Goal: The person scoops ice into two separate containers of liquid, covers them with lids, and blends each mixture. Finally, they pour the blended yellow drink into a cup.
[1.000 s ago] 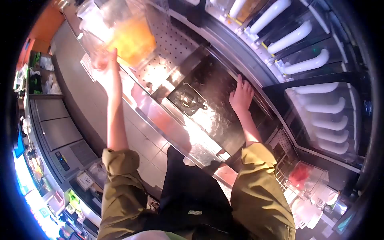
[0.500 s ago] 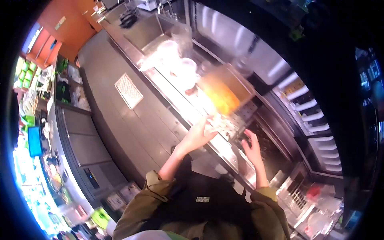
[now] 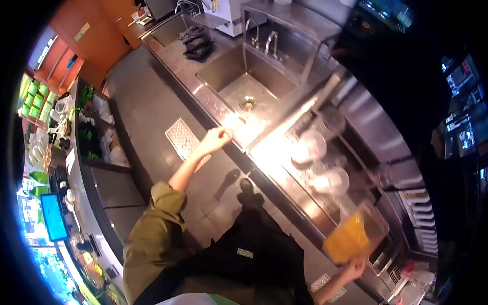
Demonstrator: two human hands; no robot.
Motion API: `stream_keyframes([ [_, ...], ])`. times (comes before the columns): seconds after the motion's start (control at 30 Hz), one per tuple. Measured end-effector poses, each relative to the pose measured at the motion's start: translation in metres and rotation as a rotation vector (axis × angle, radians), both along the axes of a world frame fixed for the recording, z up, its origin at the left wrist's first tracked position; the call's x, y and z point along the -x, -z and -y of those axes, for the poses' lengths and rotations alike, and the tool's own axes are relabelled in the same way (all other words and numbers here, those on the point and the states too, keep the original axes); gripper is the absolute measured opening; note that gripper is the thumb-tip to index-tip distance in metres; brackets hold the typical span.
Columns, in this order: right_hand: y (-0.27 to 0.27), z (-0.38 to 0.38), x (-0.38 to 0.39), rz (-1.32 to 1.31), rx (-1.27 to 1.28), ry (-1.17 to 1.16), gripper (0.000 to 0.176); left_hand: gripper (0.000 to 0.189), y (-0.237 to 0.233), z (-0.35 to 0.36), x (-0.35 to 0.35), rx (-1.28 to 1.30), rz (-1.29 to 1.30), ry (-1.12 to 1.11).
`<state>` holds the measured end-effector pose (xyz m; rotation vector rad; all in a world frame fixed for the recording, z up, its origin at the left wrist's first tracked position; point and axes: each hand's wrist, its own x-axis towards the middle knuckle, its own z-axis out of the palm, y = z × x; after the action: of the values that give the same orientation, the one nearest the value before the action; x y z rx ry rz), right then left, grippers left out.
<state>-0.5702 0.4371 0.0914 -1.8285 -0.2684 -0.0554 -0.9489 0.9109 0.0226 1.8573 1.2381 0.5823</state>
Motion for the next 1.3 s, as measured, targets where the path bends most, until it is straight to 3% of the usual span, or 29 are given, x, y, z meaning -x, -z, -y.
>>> stream_keyframes([
  [0.07, 0.006, 0.038, 0.020, 0.065, 0.043, 0.102, 0.008, 0.018, 0.006, -0.116, 0.033, 0.066, -0.055, -0.023],
  [0.13, -0.045, 0.006, 0.089, 0.132, 0.096, 0.228, 0.012, 0.020, 0.037, -0.253, 0.072, 0.169, 0.155, -0.036],
  [0.2, -0.084, -0.051, 0.153, 0.190, 0.094, 0.283, 0.012, 0.019, 0.023, -0.362, 0.103, 0.250, 0.119, -0.269],
  [0.27, -0.105, -0.108, 0.217, 0.173, 0.108, 0.338, 0.013, 0.039, 0.058, -0.471, 0.141, -0.014, -0.037, -0.479],
  [0.33, -0.118, -0.167, 0.268, 0.141, 0.047, 0.290, 0.014, 0.047, 0.039, -0.522, 0.162, -0.204, -0.364, -0.595],
  [0.4, -0.125, -0.225, 0.317, 0.097, -0.002, 0.220, 0.015, 0.048, 0.035, -0.566, 0.186, -0.090, -0.382, -0.644],
  [0.43, -0.123, -0.259, 0.343, 0.063, -0.040, 0.183, 0.016, 0.050, 0.044, -0.578, 0.199, -0.191, -0.308, -0.508],
  [0.5, -0.113, -0.336, 0.393, -0.013, -0.120, 0.099, 0.017, 0.052, 0.071, -0.621, 0.214, 0.058, 0.096, -0.541],
  [0.53, -0.107, -0.395, 0.419, 0.020, -0.039, 0.224, 0.022, 0.048, 0.131, -0.679, 0.233, -0.017, -0.163, -0.482],
  [0.6, -0.067, -0.456, 0.454, -0.124, -0.177, 0.098, 0.024, 0.045, 0.106, -0.694, 0.234, -0.092, -0.280, -0.359],
  [0.67, -0.041, -0.543, 0.495, -0.127, -0.030, 0.143, 0.020, 0.042, 0.074, -0.719, 0.239, -0.194, -0.282, -0.462],
  [0.73, -0.021, -0.632, 0.536, -0.101, -0.154, -0.062, 0.021, 0.042, 0.030, -0.741, 0.268, -0.278, -0.201, -0.270],
  [0.8, -0.036, -0.730, 0.586, -0.228, -0.193, -0.064, 0.016, 0.048, 0.042, -0.754, 0.278, -0.189, -0.230, -0.034],
  [0.83, -0.017, -0.753, 0.599, -0.292, -0.305, -0.136, 0.020, 0.053, 0.057, -0.750, 0.271, -0.132, -0.291, -0.022],
  [0.87, -0.012, -0.794, 0.623, -0.312, -0.413, 0.007, 0.028, 0.059, 0.067, -0.750, 0.266, -0.088, -0.351, -0.015],
  [0.9, -0.007, -0.823, 0.644, -0.349, -0.434, 0.056, 0.033, 0.063, 0.069, -0.750, 0.259, 0.099, -0.291, 0.007],
  [0.97, -0.001, -0.865, 0.672, -0.327, -0.509, -0.196, 0.031, 0.064, 0.072, -0.767, 0.242, 0.352, -0.155, 0.123],
  [1.0, -0.006, -0.893, 0.689, -0.360, -0.464, -0.116, 0.032, 0.061, 0.086, -0.777, 0.238, 0.432, -0.096, 0.214],
  [1.03, -0.003, -0.914, 0.701, -0.369, -0.499, -0.122, 0.036, 0.050, 0.087, -0.791, 0.230, 0.253, -0.235, 0.282],
  [1.07, 0.007, -0.927, 0.706, -0.363, -0.478, -0.185, 0.033, 0.039, 0.090, -0.796, 0.223, 0.126, -0.211, 0.220],
  [1.13, 0.006, -0.965, 0.721, -0.393, -0.387, -0.107, 0.023, 0.038, 0.006, -0.800, 0.255, -0.238, -0.240, 0.266],
  [1.17, 0.010, -0.982, 0.725, -0.422, -0.308, -0.078, 0.019, 0.035, -0.021, -0.812, 0.273, -0.274, -0.314, 0.300],
  [1.27, 0.044, -1.017, 0.731, -0.412, -0.291, -0.058, 0.022, 0.031, -0.090, -0.856, 0.338, -0.429, -0.540, 0.299],
  [1.3, 0.044, -1.030, 0.730, -0.402, -0.321, -0.059, 0.022, 0.030, -0.098, -0.874, 0.358, -0.589, -0.567, 0.204],
])
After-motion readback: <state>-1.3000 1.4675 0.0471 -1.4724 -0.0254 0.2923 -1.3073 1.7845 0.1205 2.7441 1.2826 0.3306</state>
